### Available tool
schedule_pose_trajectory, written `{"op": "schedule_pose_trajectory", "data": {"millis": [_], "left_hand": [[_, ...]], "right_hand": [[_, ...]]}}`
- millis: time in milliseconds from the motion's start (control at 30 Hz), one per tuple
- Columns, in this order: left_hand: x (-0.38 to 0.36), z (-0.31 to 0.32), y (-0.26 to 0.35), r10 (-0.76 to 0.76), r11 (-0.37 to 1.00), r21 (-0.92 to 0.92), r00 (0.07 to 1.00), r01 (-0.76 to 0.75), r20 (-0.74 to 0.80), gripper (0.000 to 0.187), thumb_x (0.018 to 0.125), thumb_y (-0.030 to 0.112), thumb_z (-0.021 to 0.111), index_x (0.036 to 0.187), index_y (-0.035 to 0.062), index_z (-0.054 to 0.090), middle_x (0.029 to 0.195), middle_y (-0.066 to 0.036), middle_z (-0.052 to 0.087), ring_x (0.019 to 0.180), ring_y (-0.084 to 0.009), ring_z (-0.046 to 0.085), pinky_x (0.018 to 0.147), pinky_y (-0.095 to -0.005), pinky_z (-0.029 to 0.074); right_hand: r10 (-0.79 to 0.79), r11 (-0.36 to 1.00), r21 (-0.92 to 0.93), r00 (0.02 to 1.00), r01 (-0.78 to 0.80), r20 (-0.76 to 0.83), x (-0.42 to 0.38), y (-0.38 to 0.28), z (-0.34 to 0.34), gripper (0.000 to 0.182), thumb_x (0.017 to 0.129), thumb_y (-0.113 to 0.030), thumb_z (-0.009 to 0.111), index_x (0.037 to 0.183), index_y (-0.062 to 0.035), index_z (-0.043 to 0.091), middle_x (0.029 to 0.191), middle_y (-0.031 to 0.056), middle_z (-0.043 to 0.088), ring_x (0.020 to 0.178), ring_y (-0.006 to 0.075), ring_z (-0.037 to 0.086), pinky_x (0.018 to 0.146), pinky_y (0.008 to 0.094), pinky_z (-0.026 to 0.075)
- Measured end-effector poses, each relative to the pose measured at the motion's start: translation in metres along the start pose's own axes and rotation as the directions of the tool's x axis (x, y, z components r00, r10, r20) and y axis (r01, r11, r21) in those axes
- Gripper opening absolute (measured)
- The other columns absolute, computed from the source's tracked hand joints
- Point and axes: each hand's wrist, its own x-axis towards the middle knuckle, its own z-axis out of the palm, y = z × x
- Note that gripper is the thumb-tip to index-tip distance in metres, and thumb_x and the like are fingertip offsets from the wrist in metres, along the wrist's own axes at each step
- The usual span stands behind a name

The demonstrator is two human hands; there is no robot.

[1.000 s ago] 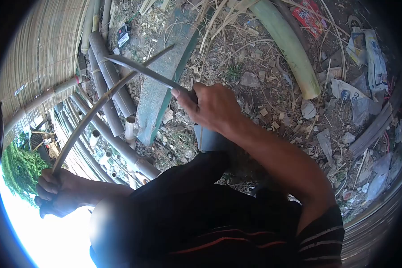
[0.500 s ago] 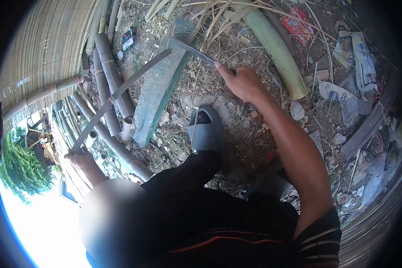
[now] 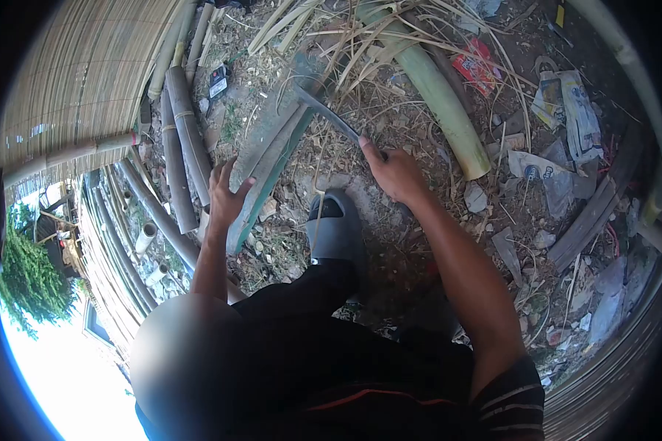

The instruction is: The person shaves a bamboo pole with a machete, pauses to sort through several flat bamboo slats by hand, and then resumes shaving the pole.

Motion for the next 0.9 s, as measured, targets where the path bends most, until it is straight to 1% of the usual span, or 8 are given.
{"op": "schedule_pose_trajectory", "data": {"millis": [300, 367, 400, 500, 567, 667, 833, 900], "left_hand": [[0.033, 0.035, 0.027, 0.196, 0.981, 0.004, 0.981, -0.196, -0.001, 0.039, 0.086, 0.028, 0.075, 0.108, 0.0006, 0.057, 0.103, -0.021, 0.059, 0.095, -0.0378, 0.059, 0.080, -0.0479, 0.047], [0.036, -0.010, 0.051, -0.138, 0.931, -0.340, 0.990, 0.134, 0.011, 0.037, 0.090, 0.030, 0.073, 0.108, 0.0009, 0.058, 0.077, -0.009, 0.058, 0.068, -0.0270, 0.057, 0.063, -0.0371, 0.046], [0.043, -0.036, 0.059, -0.129, 0.917, -0.389, 0.989, 0.090, -0.074, 0.034, 0.093, 0.031, 0.071, 0.106, 0.0020, 0.059, 0.070, -0.003, 0.053, 0.060, -0.0202, 0.051, 0.056, -0.0327, 0.041], [0.057, -0.141, 0.104, -0.291, 0.717, -0.693, 0.935, 0.074, -0.202, 0.037, 0.102, 0.040, 0.056, 0.087, 0.0067, 0.061, 0.061, 0.003, 0.042, 0.051, -0.0048, 0.034, 0.045, -0.0227, 0.025], [0.069, -0.185, 0.129, -0.324, 0.460, -0.842, 0.829, -0.282, -0.455, 0.051, 0.103, 0.053, 0.044, 0.073, 0.0117, 0.046, 0.059, 0.003, 0.033, 0.050, -0.0067, 0.030, 0.043, -0.0225, 0.025], [0.086, -0.191, 0.147, -0.360, 0.430, -0.755, 0.673, -0.495, -0.646, 0.054, 0.102, 0.059, 0.036, 0.070, 0.0167, 0.026, 0.058, 0.003, 0.024, 0.047, -0.0096, 0.024, 0.042, -0.0245, 0.027], [0.098, -0.141, 0.147, -0.427, 0.422, -0.770, 0.644, -0.479, -0.635, 0.050, 0.104, 0.056, 0.038, 0.076, 0.0149, 0.042, 0.058, 0.002, 0.035, 0.046, -0.0100, 0.035, 0.042, -0.0259, 0.033], [0.099, -0.157, 0.150, -0.397, 0.399, -0.710, 0.589, -0.580, -0.704, 0.048, 0.103, 0.054, 0.041, 0.095, 0.0081, 0.054, 0.064, -0.003, 0.052, 0.052, -0.0132, 0.053, 0.048, -0.0268, 0.048]], "right_hand": [[0.029, 0.999, 0.016, 0.999, -0.030, 0.028, 0.006, 0.010, 0.011, 0.087, 0.091, -0.077, 0.038, 0.093, 0.0040, 0.069, 0.076, 0.0201, 0.068, 0.081, 0.0372, 0.070, 0.077, 0.0462, 0.053], [-0.036, 0.997, 0.070, 0.998, 0.039, -0.046, 0.009, 0.015, 0.017, 0.074, 0.091, -0.073, 0.049, 0.068, -0.0029, 0.058, 0.055, 0.0057, 0.054, 0.048, 0.0193, 0.059, 0.051, 0.0373, 0.046], [-0.034, 0.997, 0.069, 0.999, 0.037, -0.040, 0.006, 0.015, 0.017, 0.074, 0.091, -0.073, 0.049, 0.068, -0.0029, 0.058, 0.055, 0.0057, 0.054, 0.048, 0.0193, 0.059, 0.051, 0.0373, 0.046], [-0.143, 0.986, -0.077, 0.988, 0.148, 0.059, -0.002, 0.012, 0.012, 0.079, 0.085, -0.077, 0.053, 0.091, 0.0000, 0.070, 0.081, 0.0186, 0.069, 0.085, 0.0363, 0.069, 0.077, 0.0446, 0.053], [-0.144, 0.967, -0.199, 0.986, 0.159, 0.087, -0.003, 0.013, 0.012, 0.072, 0.080, -0.073, 0.064, 0.087, -0.0012, 0.068, 0.083, 0.0184, 0.069, 0.084, 0.0358, 0.069, 0.077, 0.0437, 0.053], [-0.208, 0.972, -0.111, 0.978, 0.208, 0.010, -0.002, 0.022, 0.022, 0.069, 0.078, -0.070, 0.069, 0.085, -0.0013, 0.066, 0.083, 0.0180, 0.069, 0.083, 0.0359, 0.069, 0.077, 0.0442, 0.053], [-0.287, 0.947, -0.164, 0.957, 0.277, -0.041, -0.014, 0.015, 0.023, 0.071, 0.078, -0.071, 0.068, 0.084, -0.0007, 0.064, 0.079, 0.0177, 0.067, 0.079, 0.0361, 0.068, 0.073, 0.0442, 0.052], [-0.332, 0.936, -0.149, 0.940, 0.319, -0.074, -0.027, 0.006, 0.025, 0.072, 0.079, -0.072, 0.067, 0.084, 0.0001, 0.064, 0.077, 0.0185, 0.066, 0.077, 0.0361, 0.067, 0.070, 0.0442, 0.052]]}}
